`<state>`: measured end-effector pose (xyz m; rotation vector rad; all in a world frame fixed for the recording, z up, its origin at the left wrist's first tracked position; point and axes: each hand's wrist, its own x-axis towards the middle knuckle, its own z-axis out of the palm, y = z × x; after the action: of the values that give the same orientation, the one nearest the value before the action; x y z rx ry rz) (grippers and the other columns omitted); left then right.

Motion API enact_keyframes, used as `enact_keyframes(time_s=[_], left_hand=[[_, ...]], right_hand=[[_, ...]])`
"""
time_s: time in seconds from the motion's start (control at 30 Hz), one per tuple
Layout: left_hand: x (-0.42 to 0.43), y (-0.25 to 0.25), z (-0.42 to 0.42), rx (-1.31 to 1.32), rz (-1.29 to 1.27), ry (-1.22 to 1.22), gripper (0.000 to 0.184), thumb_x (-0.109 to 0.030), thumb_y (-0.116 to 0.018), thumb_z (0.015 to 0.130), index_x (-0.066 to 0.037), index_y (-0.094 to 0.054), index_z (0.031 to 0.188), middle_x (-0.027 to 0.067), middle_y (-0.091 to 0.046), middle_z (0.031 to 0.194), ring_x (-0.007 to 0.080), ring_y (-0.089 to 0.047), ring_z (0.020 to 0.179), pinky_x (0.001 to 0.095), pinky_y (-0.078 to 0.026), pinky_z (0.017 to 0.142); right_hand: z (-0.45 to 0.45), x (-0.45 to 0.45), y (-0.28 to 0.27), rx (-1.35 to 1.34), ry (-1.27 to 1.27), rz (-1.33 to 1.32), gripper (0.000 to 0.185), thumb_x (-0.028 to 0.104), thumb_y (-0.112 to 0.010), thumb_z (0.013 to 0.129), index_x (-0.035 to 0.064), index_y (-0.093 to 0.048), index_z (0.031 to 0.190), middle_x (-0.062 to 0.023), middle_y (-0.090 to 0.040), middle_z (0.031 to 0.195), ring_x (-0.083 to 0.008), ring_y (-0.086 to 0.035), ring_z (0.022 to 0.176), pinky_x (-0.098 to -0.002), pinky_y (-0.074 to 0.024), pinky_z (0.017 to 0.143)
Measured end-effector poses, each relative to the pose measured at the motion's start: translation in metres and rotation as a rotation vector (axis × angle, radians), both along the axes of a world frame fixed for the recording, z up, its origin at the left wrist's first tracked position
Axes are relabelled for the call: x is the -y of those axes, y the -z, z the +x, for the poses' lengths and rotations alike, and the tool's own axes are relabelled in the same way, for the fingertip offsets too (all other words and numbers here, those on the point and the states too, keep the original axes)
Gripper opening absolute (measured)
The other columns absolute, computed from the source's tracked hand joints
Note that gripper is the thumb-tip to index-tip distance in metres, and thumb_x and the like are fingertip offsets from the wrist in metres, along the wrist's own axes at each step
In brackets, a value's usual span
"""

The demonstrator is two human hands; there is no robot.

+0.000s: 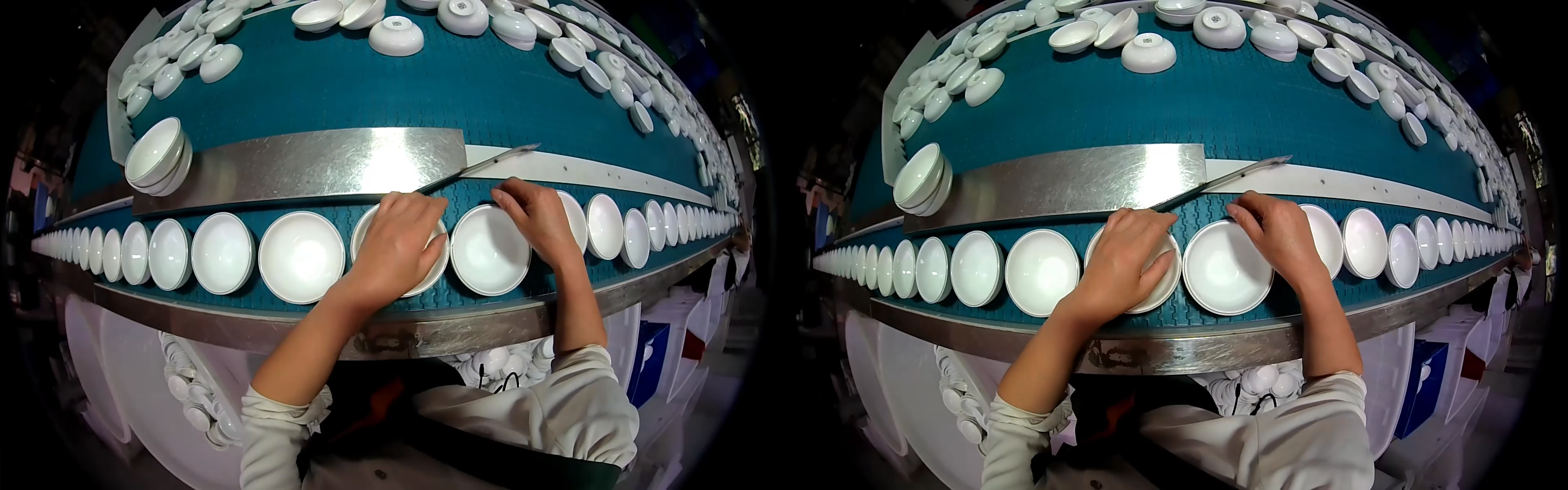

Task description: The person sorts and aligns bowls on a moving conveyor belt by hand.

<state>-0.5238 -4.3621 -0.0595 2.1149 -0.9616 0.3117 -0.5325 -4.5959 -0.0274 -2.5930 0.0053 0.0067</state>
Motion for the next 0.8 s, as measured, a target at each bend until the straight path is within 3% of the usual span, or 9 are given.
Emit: enact_keyframes(time_s=[0.13, 0.23, 0.27, 0.37, 0.4, 0.47, 0.5, 0.6, 0.8], left_hand=[[0.018, 0.002, -0.005, -0.054, 0.116, 0.059, 0.044, -0.021, -0.071, 0.079, 0.001, -0.058, 0.114, 0.0156, -0.061, 0.098, 0.0313, -0.057, 0.096, 0.0450, -0.037, 0.098], [0.031, 0.004, -0.008, -0.094, 0.190, -0.060, 0.035, -0.015, -0.069, 0.080, 0.001, -0.060, 0.110, 0.0155, -0.062, 0.081, 0.0293, -0.058, 0.081, 0.0419, -0.040, 0.095], [0.036, 0.004, -0.008, -0.094, 0.186, -0.056, 0.035, -0.015, -0.069, 0.080, 0.001, -0.060, 0.110, 0.0155, -0.062, 0.081, 0.0293, -0.058, 0.081, 0.0419, -0.040, 0.095], [0.047, -0.011, -0.005, -0.341, 0.538, -0.153, 0.030, -0.004, -0.062, 0.079, 0.002, -0.060, 0.108, 0.0171, -0.064, 0.086, 0.0321, -0.058, 0.085, 0.0417, -0.041, 0.090], [0.050, -0.008, -0.005, -0.343, 0.535, -0.152, 0.030, -0.004, -0.062, 0.079, 0.002, -0.060, 0.108, 0.0171, -0.064, 0.086, 0.0321, -0.058, 0.085, 0.0417, -0.041, 0.090], [0.056, 0.002, -0.006, -0.059, 0.226, -0.207, 0.030, -0.003, -0.062, 0.079, 0.002, -0.060, 0.108, 0.0183, -0.063, 0.093, 0.0336, -0.058, 0.091, 0.0410, -0.041, 0.090], [0.062, -0.004, -0.007, -0.093, 0.179, -0.182, 0.031, -0.004, -0.063, 0.080, 0.002, -0.059, 0.110, 0.0180, -0.063, 0.099, 0.0340, -0.057, 0.095, 0.0406, -0.041, 0.090], [0.083, -0.007, -0.010, -0.003, 0.013, -0.119, 0.033, -0.007, -0.065, 0.080, 0.001, -0.059, 0.111, 0.0161, -0.063, 0.098, 0.0329, -0.057, 0.096, 0.0407, -0.041, 0.091], [0.119, 0.001, -0.020, -0.042, 0.060, 0.018, 0.047, -0.023, -0.072, 0.080, 0.004, -0.057, 0.115, 0.0163, -0.062, 0.088, 0.0322, -0.058, 0.083, 0.0436, -0.039, 0.095]], right_hand=[[-0.001, 0.024, 0.007, 0.209, 0.017, 0.099, 0.023, 0.022, -0.063, 0.089, 0.0004, -0.069, 0.096, -0.0177, -0.068, 0.090, -0.0342, -0.065, 0.078, -0.0382, -0.0506, 0.070], [-0.001, 0.042, 0.010, 0.266, 0.033, 0.021, 0.025, 0.023, -0.064, 0.088, 0.0004, -0.069, 0.098, -0.0188, -0.067, 0.095, -0.0344, -0.064, 0.086, -0.0389, -0.0498, 0.076], [-0.002, 0.048, 0.010, 0.266, 0.037, 0.016, 0.025, 0.023, -0.064, 0.088, 0.0004, -0.069, 0.098, -0.0188, -0.067, 0.095, -0.0344, -0.064, 0.086, -0.0389, -0.0498, 0.076], [-0.004, 0.066, 0.010, 0.271, 0.041, -0.038, 0.024, 0.024, -0.063, 0.088, 0.0023, -0.070, 0.096, -0.0180, -0.068, 0.092, -0.0340, -0.064, 0.084, -0.0399, -0.0500, 0.076], [-0.005, 0.071, 0.009, 0.270, 0.040, -0.041, 0.024, 0.024, -0.063, 0.088, 0.0023, -0.070, 0.096, -0.0180, -0.068, 0.092, -0.0340, -0.064, 0.084, -0.0399, -0.0500, 0.076], [-0.007, 0.080, 0.006, 0.122, 0.016, -0.082, 0.027, 0.025, -0.063, 0.089, 0.0004, -0.068, 0.100, -0.0183, -0.068, 0.091, -0.0321, -0.065, 0.079, -0.0359, -0.0500, 0.071], [-0.007, 0.083, 0.008, 0.159, -0.022, -0.046, 0.026, 0.028, -0.062, 0.089, 0.0030, -0.069, 0.090, -0.0153, -0.069, 0.083, -0.0330, -0.064, 0.077, -0.0398, -0.0497, 0.070], [-0.011, 0.093, 0.001, -0.034, 0.016, 0.030, 0.028, 0.028, -0.062, 0.089, 0.0011, -0.068, 0.089, -0.0154, -0.069, 0.084, -0.0329, -0.064, 0.077, -0.0385, -0.0492, 0.069], [-0.015, 0.125, 0.004, 0.170, 0.006, 0.099, 0.025, 0.024, -0.064, 0.088, 0.0002, -0.068, 0.096, -0.0190, -0.068, 0.091, -0.0333, -0.065, 0.079, -0.0373, -0.0500, 0.072]])
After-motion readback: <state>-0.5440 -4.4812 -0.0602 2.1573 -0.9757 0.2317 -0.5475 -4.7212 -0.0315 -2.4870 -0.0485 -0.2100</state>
